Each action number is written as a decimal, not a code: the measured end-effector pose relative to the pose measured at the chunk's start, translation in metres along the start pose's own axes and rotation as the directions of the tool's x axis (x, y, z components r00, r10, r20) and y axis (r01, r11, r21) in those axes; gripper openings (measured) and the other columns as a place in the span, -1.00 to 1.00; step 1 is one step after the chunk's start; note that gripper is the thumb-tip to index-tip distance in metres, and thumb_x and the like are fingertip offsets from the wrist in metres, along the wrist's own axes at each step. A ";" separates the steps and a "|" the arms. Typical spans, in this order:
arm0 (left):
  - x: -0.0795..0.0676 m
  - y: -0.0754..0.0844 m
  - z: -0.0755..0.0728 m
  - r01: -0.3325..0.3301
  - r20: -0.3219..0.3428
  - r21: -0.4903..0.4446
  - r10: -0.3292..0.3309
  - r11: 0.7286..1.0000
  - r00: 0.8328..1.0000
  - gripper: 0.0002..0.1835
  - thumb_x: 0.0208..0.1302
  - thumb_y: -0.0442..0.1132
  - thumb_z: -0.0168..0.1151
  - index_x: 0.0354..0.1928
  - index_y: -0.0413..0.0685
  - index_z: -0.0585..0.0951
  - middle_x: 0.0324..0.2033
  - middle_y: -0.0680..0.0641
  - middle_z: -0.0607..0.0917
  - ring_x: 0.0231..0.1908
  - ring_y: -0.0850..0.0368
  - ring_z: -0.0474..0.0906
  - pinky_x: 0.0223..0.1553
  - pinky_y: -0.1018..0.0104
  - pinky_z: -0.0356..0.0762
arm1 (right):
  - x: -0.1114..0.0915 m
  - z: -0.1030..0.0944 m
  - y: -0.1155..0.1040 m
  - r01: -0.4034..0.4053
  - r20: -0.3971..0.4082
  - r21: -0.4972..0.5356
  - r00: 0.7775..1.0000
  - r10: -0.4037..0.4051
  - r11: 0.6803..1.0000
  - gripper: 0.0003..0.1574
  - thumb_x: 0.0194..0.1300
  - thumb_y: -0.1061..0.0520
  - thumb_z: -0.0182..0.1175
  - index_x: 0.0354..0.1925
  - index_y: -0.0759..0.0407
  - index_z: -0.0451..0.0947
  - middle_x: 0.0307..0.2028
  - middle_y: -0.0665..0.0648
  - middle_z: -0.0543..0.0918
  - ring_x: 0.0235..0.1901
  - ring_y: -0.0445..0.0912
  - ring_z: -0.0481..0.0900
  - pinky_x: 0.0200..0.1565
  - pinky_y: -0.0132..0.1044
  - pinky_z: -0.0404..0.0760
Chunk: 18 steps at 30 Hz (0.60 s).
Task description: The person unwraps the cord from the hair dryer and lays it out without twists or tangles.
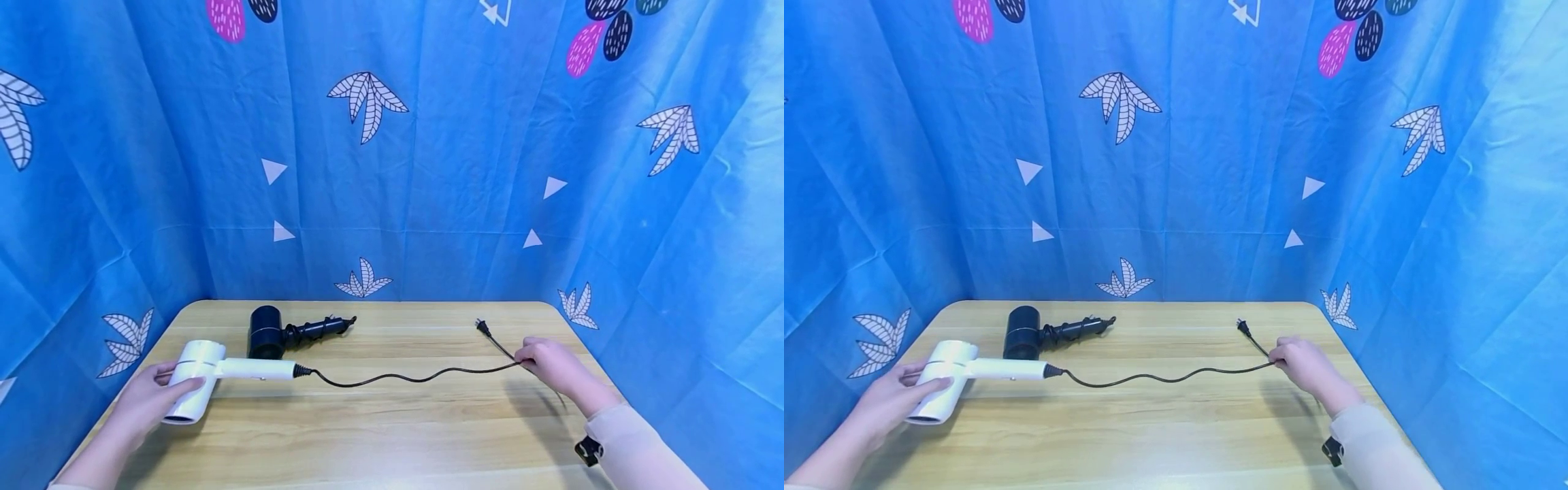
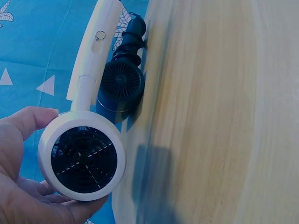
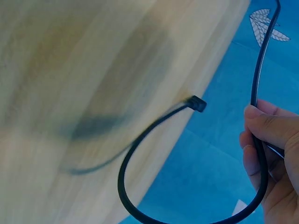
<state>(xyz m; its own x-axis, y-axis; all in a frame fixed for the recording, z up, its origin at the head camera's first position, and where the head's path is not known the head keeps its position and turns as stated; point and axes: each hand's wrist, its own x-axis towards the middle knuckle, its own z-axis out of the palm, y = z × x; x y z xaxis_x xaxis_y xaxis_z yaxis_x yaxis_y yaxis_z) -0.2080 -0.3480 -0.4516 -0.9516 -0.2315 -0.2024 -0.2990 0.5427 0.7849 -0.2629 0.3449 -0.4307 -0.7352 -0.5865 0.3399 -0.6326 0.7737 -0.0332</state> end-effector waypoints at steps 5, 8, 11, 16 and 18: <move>-0.001 -0.002 0.000 0.008 0.014 0.022 -0.008 1.000 1.000 0.19 0.22 0.29 0.31 0.38 -0.66 0.02 0.23 -0.61 0.29 0.06 -0.33 0.46 -0.23 0.25 0.60 | -0.004 0.010 -0.002 0.003 0.025 0.020 1.000 -0.003 1.000 -0.73 0.05 0.43 0.42 -0.38 0.08 0.73 -0.48 -0.16 0.47 -0.45 -0.26 0.50 -0.35 -0.27 0.61; -0.002 -0.003 -0.001 0.012 0.026 0.037 -0.013 0.999 1.000 0.16 0.26 0.25 0.28 0.38 -0.67 0.01 0.23 -0.62 0.28 0.06 -0.34 0.46 -0.24 0.26 0.58 | -0.006 0.016 -0.004 -0.001 0.043 0.044 0.999 -0.001 0.999 -0.72 0.04 0.44 0.42 -0.39 0.08 0.72 -0.48 -0.16 0.46 -0.45 -0.28 0.47 -0.36 -0.29 0.60; -0.003 -0.004 -0.002 0.012 0.046 0.051 -0.014 0.999 0.999 0.15 0.29 0.24 0.26 0.38 -0.70 0.00 0.23 -0.64 0.26 0.07 -0.37 0.44 -0.15 0.13 0.60 | -0.008 0.021 -0.006 -0.016 0.060 0.081 0.998 0.011 0.997 -0.72 0.04 0.45 0.41 -0.39 0.09 0.72 -0.46 -0.13 0.52 -0.44 -0.29 0.47 -0.35 -0.29 0.61; -0.002 -0.007 -0.004 0.030 0.076 0.065 -0.035 0.997 0.996 0.20 0.26 0.29 0.26 0.38 -0.70 -0.01 0.23 -0.64 0.23 0.09 -0.40 0.40 -0.02 -0.05 0.56 | -0.012 0.029 -0.007 -0.003 0.075 0.123 0.997 -0.006 0.992 -0.71 0.04 0.46 0.39 -0.42 0.07 0.70 -0.47 -0.10 0.53 -0.42 -0.29 0.46 -0.34 -0.28 0.60; -0.001 -0.008 -0.005 0.038 0.086 0.070 -0.044 0.997 0.995 0.23 0.22 0.33 0.26 0.38 -0.69 -0.01 0.23 -0.63 0.22 0.10 -0.40 0.38 0.01 -0.07 0.53 | -0.013 0.032 -0.007 0.007 0.074 0.132 0.997 -0.017 0.991 -0.69 0.03 0.47 0.39 -0.44 0.05 0.69 -0.49 -0.12 0.49 -0.43 -0.30 0.43 -0.35 -0.29 0.58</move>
<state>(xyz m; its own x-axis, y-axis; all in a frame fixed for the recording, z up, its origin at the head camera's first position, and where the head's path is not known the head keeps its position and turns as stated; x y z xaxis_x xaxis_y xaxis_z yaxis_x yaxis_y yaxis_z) -0.2041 -0.3558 -0.4546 -0.9401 -0.1846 -0.2865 -0.3392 0.5887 0.7338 -0.2565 0.3395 -0.4651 -0.7406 -0.6153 0.2701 -0.6641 0.7315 -0.1546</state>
